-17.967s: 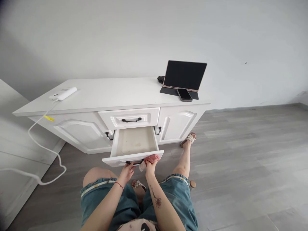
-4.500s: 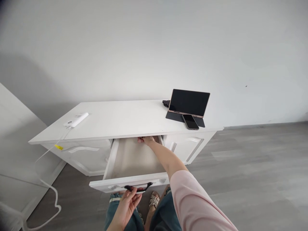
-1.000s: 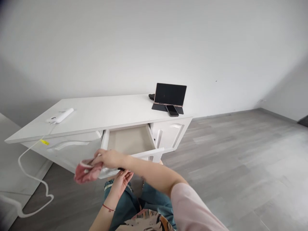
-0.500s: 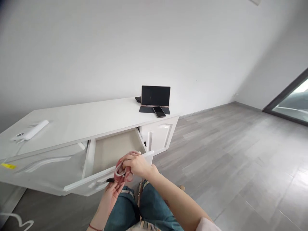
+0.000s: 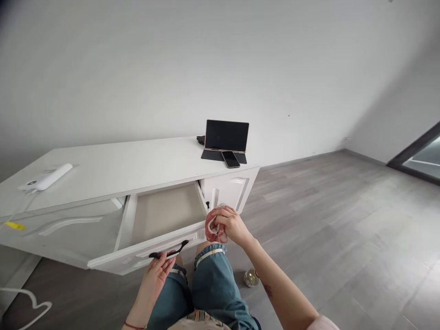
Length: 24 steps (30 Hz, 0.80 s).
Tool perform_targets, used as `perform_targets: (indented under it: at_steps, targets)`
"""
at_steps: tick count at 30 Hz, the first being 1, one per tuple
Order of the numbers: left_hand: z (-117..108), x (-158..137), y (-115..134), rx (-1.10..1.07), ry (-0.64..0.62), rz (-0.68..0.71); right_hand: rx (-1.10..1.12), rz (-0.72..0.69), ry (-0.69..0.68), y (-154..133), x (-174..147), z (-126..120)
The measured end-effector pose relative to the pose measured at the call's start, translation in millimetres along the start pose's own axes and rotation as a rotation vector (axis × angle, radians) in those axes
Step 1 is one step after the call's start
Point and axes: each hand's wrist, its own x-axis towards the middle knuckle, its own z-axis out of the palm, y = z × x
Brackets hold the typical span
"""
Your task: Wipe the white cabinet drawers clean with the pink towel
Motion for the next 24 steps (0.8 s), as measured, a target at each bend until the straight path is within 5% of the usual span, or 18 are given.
perform_targets:
  at_steps: [4,11,17,24]
  targets:
    - [2,0,0,0.007,-0.002,-0.001,-0.217,0.001,0.184,-9,-28,23]
    - [14,-5,1,-0.001,0.056,0.009,-0.3,0.292,0.529,-43,-61,118]
    - [12,2,-6,-0.015,0.035,0.062,-0.127,0.608,0.519,-52,-62,184]
    - [2,13,-14,-0.04,-0.02,0.106,0.086,0.945,0.512,-61,-59,214]
